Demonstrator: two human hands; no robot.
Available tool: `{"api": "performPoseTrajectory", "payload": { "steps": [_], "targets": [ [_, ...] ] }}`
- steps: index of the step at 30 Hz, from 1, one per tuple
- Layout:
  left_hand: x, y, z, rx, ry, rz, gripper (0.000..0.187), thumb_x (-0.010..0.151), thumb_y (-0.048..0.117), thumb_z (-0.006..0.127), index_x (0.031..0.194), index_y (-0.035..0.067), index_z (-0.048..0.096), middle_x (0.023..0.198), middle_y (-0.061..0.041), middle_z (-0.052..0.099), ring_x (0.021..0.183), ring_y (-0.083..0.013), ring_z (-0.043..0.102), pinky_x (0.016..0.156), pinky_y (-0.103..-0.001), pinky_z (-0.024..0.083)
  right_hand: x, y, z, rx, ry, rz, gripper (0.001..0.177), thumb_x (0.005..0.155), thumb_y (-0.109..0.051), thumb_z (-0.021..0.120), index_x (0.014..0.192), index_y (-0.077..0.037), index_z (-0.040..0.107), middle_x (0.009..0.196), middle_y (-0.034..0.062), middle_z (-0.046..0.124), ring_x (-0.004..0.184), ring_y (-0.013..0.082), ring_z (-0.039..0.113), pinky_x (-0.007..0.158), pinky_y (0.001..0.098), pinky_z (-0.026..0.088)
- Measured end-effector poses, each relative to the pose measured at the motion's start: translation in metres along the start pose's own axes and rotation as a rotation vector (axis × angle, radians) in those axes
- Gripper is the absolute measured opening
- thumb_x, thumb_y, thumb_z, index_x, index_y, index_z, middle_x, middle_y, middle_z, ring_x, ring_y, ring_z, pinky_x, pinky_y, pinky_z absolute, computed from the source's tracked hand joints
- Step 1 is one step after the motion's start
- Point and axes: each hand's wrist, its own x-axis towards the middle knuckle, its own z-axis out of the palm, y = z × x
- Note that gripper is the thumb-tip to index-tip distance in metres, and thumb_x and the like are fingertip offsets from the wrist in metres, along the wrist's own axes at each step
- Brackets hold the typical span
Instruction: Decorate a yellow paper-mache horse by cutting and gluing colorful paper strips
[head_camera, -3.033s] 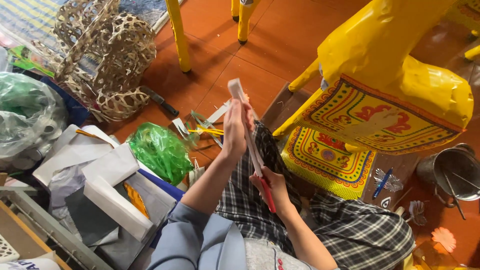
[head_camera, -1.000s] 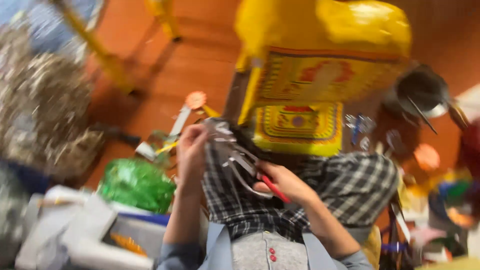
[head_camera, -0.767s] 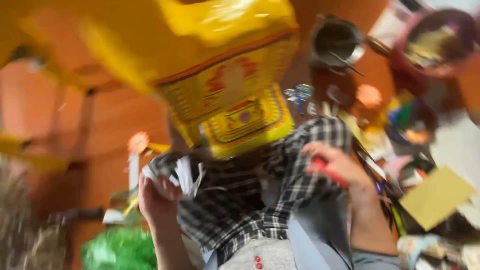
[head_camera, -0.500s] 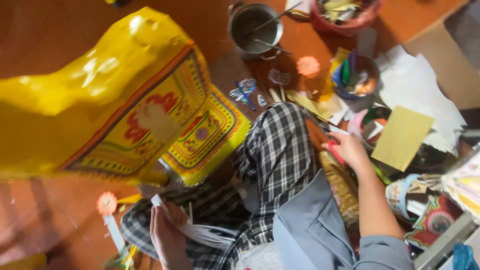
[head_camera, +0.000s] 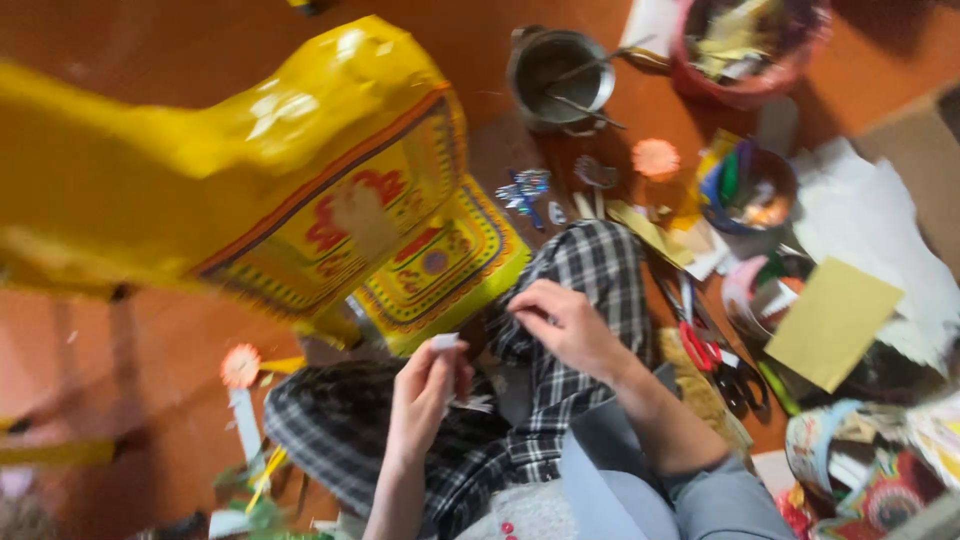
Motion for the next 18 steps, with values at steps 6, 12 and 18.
{"api": "performPoseTrajectory", "payload": {
  "steps": [6, 12, 18],
  "targets": [
    [0.004, -0.002, -0.009, 0.092, 0.032, 0.257, 0.022, 0.096, 0.003, 0.047, 0.100, 0.000, 0.068, 0.061, -0.013, 0.065, 0.046, -0.0195, 0.064, 0.046, -0.031, 0.054, 0.031, -0.016, 0.063, 0.173, -0.059, 0.063, 0.019, 0.078, -0.024, 0.082, 0.086, -0.013, 0.068, 0.073, -0.0007, 0.057, 0.063, 0.0128, 0.057, 0.058, 0.0243, 0.047],
    [0.002, -0.014, -0.018, -0.082, 0.104, 0.293, 0.026, 0.103, 0.017, 0.045, 0.099, 0.000, 0.065, 0.060, -0.012, 0.061, 0.046, -0.0170, 0.059, 0.044, -0.028, 0.052, 0.041, -0.038, 0.084, 0.155, -0.087, -0.058, 0.003, 0.083, -0.012, 0.074, 0.081, -0.012, 0.071, 0.072, -0.0004, 0.061, 0.065, 0.0114, 0.057, 0.062, 0.0240, 0.047],
    [-0.004, 0.002, -0.025, -0.112, 0.215, 0.350, 0.031, 0.104, 0.023, 0.045, 0.096, 0.000, 0.064, 0.060, -0.013, 0.061, 0.042, -0.0150, 0.057, 0.039, -0.024, 0.048, 0.053, -0.041, 0.100, 0.132, -0.074, -0.073, 0.012, 0.081, -0.016, 0.079, 0.075, -0.011, 0.069, 0.065, -0.0007, 0.058, 0.059, 0.0075, 0.053, 0.057, 0.0210, 0.044]
  ]
}}
